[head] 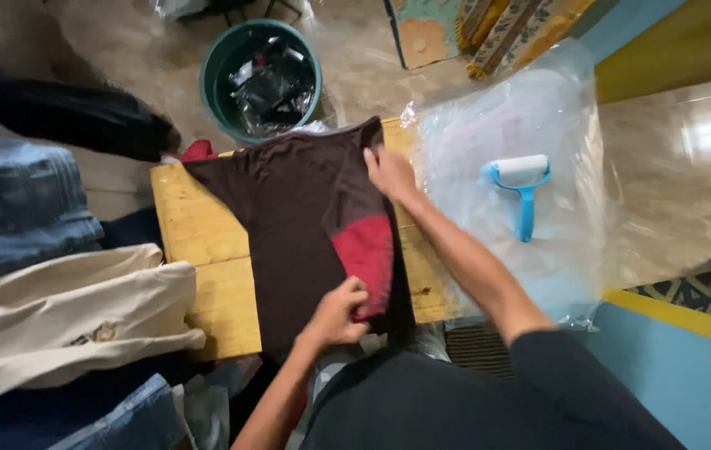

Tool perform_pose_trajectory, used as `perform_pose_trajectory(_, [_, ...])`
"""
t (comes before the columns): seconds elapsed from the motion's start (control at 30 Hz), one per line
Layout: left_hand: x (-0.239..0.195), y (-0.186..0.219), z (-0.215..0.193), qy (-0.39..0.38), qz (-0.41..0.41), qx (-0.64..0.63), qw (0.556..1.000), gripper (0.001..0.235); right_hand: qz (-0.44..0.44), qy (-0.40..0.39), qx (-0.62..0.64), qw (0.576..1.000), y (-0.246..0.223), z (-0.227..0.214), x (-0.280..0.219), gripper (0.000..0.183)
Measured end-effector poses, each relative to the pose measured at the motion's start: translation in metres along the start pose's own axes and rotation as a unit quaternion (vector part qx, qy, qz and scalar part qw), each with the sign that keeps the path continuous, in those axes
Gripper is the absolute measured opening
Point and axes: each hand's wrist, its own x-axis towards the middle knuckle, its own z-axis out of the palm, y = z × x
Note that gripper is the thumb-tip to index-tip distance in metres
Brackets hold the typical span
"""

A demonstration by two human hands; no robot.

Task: The person folds a brown t-shirt on a wooden table. They smooth the fabric, fold the sleeves and sides inward, and then fold the shirt in half.

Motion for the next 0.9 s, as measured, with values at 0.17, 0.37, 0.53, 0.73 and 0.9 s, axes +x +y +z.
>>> perform_pose_trajectory(0.17, [0.015,-0.007,0.038,-0.141,-0.023,0.006,0.99,0.033,0.152,-0.118,0.064,0.979,-0.007,-0.011,-0.121,0.078])
perform_pose_trajectory(0.37, [0.032,-0.031,0.031,-0.265,-0.078,0.029,0.961,0.042,0.22,0.048,0.214,0.95,-0.014,0.008,-0.208,0.052])
perform_pose_trajectory(0.53, [0.138,-0.064,-0.037,-0.051,-0.034,0.121,0.991,0.017,0.263,0.048,0.117,0.956,-0.001,0.041,-0.27,0.058])
perform_pose_trajectory(0.73, [0.294,-0.101,-0.084,0.018,-0.029,0.227,0.973,0.031,0.292,0.104,0.132,0.942,-0.03,0.052,-0.331,0.054])
perform_pose_trajectory(0.9, [0.336,-0.108,-0.074,-0.106,-0.038,0.363,0.925,0.043,0.301,0.17,0.096,0.933,-0.044,0.052,-0.337,0.041])
